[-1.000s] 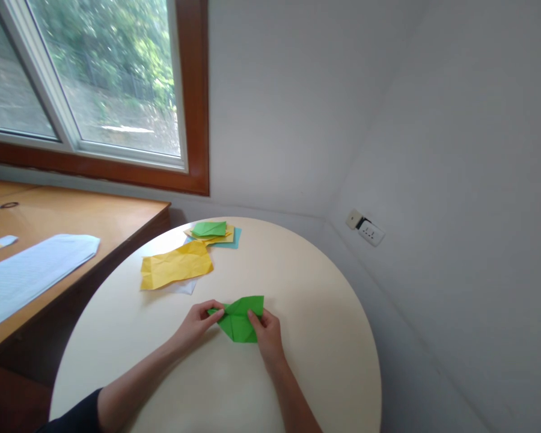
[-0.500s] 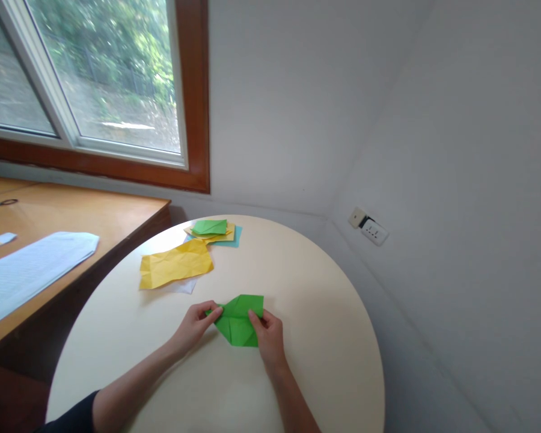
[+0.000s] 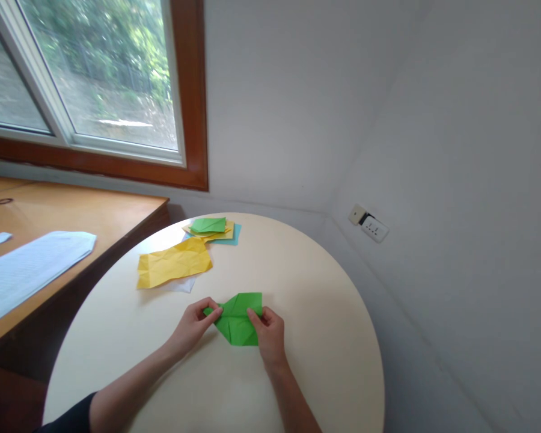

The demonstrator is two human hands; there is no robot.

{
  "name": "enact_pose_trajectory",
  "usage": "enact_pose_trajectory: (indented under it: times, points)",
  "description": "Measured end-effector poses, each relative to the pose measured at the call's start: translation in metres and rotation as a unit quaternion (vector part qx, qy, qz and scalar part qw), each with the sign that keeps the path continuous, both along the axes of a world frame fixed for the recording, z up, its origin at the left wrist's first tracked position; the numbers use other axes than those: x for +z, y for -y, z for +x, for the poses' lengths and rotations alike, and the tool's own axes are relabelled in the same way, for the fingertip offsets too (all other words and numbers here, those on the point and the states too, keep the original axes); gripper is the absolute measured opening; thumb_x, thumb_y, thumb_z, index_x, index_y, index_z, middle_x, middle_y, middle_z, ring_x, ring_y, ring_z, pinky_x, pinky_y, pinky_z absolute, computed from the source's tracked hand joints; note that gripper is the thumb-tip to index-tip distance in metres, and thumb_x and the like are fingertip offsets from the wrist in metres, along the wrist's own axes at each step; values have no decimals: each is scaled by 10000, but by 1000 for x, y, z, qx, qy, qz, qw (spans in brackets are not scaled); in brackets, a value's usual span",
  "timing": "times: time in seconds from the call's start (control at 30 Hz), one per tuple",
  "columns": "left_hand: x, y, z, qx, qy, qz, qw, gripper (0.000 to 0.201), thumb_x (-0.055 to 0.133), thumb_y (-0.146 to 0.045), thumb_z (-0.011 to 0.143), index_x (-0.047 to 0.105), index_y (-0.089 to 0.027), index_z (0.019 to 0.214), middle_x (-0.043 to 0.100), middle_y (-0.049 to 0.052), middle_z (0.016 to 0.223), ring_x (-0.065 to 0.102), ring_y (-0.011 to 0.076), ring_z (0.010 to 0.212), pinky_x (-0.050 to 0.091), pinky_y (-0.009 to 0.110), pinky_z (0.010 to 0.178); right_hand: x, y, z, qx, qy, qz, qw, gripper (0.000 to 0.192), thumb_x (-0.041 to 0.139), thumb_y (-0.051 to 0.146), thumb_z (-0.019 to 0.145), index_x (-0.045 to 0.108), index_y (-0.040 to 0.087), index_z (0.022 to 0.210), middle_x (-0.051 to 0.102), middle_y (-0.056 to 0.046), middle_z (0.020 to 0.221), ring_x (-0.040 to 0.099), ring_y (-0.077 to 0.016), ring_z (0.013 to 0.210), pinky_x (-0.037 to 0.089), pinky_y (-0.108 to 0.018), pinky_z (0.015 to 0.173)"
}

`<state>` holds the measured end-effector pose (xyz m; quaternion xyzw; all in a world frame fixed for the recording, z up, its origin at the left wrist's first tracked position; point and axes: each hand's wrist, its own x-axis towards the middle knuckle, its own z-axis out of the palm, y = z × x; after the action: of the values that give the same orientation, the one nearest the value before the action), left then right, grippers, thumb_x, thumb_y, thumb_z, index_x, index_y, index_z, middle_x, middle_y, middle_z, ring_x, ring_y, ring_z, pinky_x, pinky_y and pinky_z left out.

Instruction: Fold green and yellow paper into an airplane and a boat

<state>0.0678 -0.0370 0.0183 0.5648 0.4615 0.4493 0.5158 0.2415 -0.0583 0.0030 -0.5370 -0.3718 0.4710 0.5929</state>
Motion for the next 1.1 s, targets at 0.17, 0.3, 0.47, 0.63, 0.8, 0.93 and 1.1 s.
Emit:
enact_pose_trajectory:
  times: [0.17,0.3,0.47,0.63,0.8,0.93,1.1]
  points:
    - [-1,0,0,5,-8,1,1000,297,651,-431,657,541,-161,601,510,-25,539,426,107,526,314,208,502,-1,0,0,-8,-11,2,1000,361,782,449,513,569,158,530,565,33,492,487,-102,469,410,-230,475]
    - [-7,-1,0,2,-8,10,1000,286,634,-418,684,520,-165,614,510,-28,549,436,106,530,321,209,506,-1,-1,0,-11,-22,2,1000,351,789,425,504,557,162,528,569,35,496,491,-101,476,412,-230,485]
    - [-11,-2,0,10,-8,23,1000,280,645,-385,681,481,-174,600,485,-41,532,426,102,521,312,205,494,0,0,0,-13,-29,2,1000,344,793,405,504,551,162,528,579,34,504,495,-99,478,417,-231,491]
    - [-10,-3,0,10,-9,11,1000,301,658,-398,668,480,-171,585,501,-36,526,439,103,521,314,206,496,1,0,0,-11,-39,0,999,340,795,394,513,552,158,537,579,36,511,489,-93,485,407,-222,490]
    - [-7,-3,0,-26,26,-22,999,304,683,-422,654,531,-159,644,556,-25,550,502,112,537,346,208,511,-1,-3,4,-35,-45,7,998,358,794,408,510,540,156,525,545,49,485,454,-80,468,368,-201,459]
    - [-8,-5,0,-61,73,-47,994,328,689,-448,649,597,-148,745,627,8,613,594,156,618,438,254,601,-6,-7,7,-48,-57,10,997,353,797,422,498,571,157,552,575,40,510,490,-97,485,392,-208,473]
    - [-14,-10,0,-55,97,-57,992,347,688,-455,653,647,-132,772,673,36,675,601,155,628,477,285,657,-11,-10,8,0,-71,14,997,344,790,419,523,666,161,714,686,-26,672,617,-178,639,489,-286,615]
